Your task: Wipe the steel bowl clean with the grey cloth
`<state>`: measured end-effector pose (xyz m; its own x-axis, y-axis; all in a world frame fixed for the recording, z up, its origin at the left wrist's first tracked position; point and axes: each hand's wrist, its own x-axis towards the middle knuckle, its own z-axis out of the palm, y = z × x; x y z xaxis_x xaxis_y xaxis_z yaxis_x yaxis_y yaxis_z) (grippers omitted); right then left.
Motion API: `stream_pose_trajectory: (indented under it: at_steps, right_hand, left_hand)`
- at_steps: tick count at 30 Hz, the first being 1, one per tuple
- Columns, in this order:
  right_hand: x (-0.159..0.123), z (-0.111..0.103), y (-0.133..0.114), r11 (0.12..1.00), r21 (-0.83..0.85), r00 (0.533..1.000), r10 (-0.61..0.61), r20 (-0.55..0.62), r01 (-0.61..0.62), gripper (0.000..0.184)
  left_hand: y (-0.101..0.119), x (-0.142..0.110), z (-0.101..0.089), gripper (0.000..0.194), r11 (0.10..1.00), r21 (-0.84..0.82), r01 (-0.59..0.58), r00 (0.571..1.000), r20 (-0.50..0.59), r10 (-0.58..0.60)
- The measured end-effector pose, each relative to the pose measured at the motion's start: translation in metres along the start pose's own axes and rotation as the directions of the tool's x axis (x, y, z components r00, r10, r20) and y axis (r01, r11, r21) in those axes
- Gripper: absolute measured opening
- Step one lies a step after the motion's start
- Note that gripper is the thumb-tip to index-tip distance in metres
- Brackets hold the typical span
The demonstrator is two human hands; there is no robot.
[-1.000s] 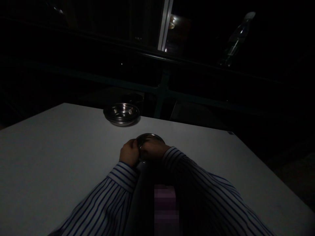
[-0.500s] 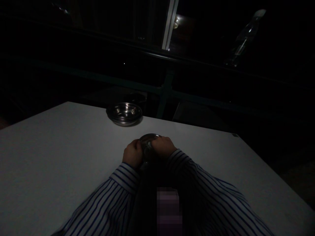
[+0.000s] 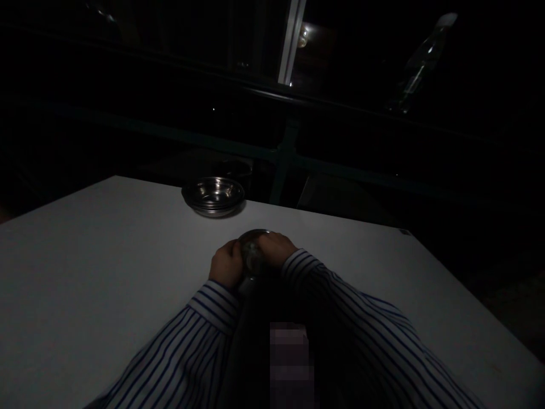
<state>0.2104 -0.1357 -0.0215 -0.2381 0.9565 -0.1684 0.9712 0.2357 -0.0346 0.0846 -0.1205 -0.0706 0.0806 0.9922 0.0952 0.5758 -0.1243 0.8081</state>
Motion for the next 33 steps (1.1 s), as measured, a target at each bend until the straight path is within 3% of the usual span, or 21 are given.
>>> stream_pose_trajectory:
  at_steps: [2,5,10,13,20,24,29,33]
  right_hand:
    - [0.003,0.000,0.000,0.999,-0.009,0.998,0.042,-0.055,-0.043,0.032]
    - [0.006,0.002,-0.003,1.000,-0.008,0.997,0.006,-0.081,-0.006,0.031]
    - [0.003,0.006,-0.007,0.982,0.029,0.982,-0.187,0.021,0.186,0.022]
    - [0.001,0.007,-0.006,0.971,0.051,0.969,-0.238,0.058,0.235,0.018]
    - [0.009,0.007,-0.008,1.000,-0.003,0.995,0.018,-0.101,-0.019,0.031]
    - [0.011,0.009,-0.008,0.998,-0.022,0.992,0.051,-0.115,-0.054,0.030]
    - [0.005,0.004,-0.011,0.993,0.009,0.993,-0.115,0.006,0.115,0.027]
    - [-0.002,-0.004,-0.007,0.965,0.046,0.954,-0.262,0.144,0.258,0.019]
  left_hand:
    - [0.000,0.000,0.000,0.037,1.000,-0.005,-0.006,1.000,0.005,0.006]
    - [0.002,0.000,-0.001,0.038,1.000,-0.006,0.001,1.000,0.000,-0.001]
    - [0.003,0.000,-0.002,0.039,0.999,0.015,0.045,0.998,-0.039,-0.045]
    - [0.002,-0.001,-0.002,0.038,0.998,0.014,0.054,0.998,-0.044,-0.054]
    - [-0.004,0.003,-0.001,0.040,0.999,-0.048,0.002,1.000,0.006,-0.002]
    - [-0.004,0.004,-0.001,0.039,0.999,-0.042,0.010,1.000,-0.002,-0.010]
    - [-0.001,0.002,-0.003,0.041,0.999,-0.012,0.041,0.999,-0.023,-0.041]
    - [0.000,0.001,-0.003,0.039,0.999,-0.009,0.045,0.999,-0.022,-0.045]
